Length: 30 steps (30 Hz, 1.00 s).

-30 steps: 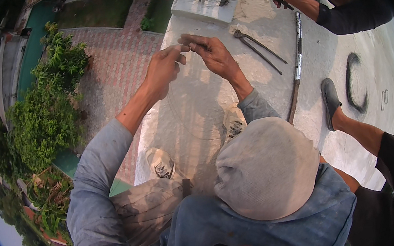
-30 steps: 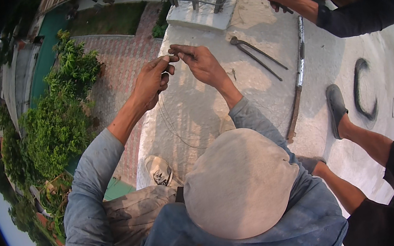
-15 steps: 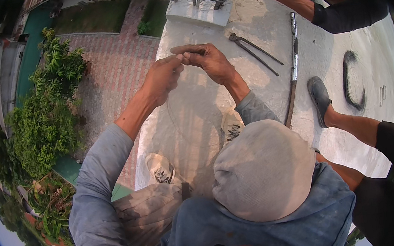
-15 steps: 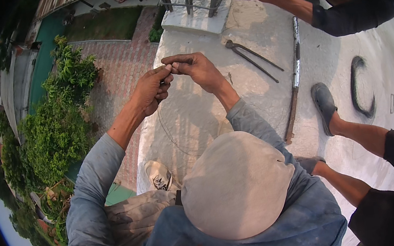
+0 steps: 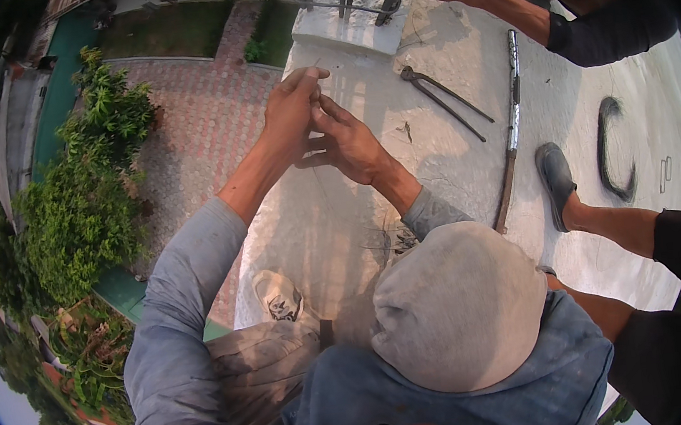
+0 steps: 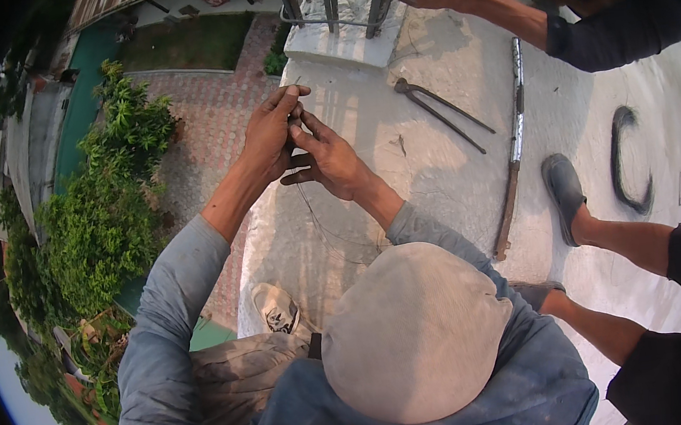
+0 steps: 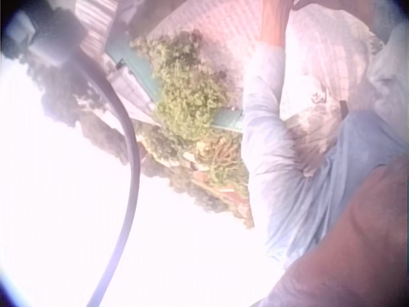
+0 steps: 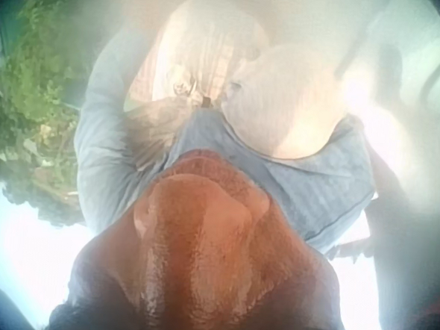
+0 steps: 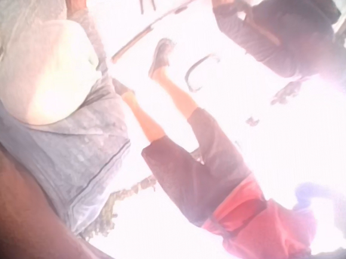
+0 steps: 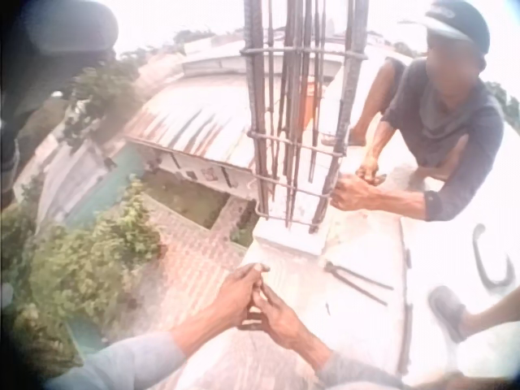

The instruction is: The person assembles a metal frame structure on a rooftop using a wrench and pliers. They tighten bolts and adjust metal bars while another person assists nearby.

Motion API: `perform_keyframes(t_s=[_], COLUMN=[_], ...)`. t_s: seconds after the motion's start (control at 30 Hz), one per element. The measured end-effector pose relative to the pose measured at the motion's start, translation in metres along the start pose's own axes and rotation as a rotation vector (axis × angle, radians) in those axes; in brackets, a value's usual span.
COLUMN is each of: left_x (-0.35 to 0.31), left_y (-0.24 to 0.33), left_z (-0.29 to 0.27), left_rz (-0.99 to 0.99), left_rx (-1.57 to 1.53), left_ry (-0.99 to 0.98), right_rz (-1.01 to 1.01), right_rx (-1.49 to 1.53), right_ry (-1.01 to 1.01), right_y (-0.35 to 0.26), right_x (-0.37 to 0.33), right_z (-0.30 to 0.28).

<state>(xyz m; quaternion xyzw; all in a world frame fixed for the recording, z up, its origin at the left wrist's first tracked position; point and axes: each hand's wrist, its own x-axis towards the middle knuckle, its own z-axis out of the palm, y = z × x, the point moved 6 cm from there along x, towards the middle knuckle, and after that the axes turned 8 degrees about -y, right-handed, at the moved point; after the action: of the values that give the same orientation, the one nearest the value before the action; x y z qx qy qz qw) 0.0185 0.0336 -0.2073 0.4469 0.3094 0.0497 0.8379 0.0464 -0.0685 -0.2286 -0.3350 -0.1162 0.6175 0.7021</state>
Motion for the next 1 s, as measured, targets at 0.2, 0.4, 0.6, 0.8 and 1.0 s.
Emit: perform_keyframes(t_s=[0.2,0.4,0.6,0.8,1.0], left_x=[0.039,0.082,0.144,0.103,0.119], left_y=[0.019,0.035,0.054,0.052,0.088], left_z=[-0.011,-0.034,-0.041,-0.011,0.014], left_rz=[0.098,0.094,0.378,0.864,0.697], left_rx=[0.082,0.147,0.193,0.645,0.864], left_ry=[-0.011,0.061,0.15,0.48,0.218], right_rz=[-0.09,-0.147,-0.185,-0.232,-0.505], right_rx=[-0.237,-0.205,-0.179,-0.289,-0.579], right_ry=[0.318,0.432,0.502,0.595,0.551], right_y=[-0.011,-0.031,-0.056,-0.064,-0.105], right_x=[-0.002,0.004,0.032,0.016,0.069], right_z=[-0.008,-0.036,-0.064,-0.09,-0.118])
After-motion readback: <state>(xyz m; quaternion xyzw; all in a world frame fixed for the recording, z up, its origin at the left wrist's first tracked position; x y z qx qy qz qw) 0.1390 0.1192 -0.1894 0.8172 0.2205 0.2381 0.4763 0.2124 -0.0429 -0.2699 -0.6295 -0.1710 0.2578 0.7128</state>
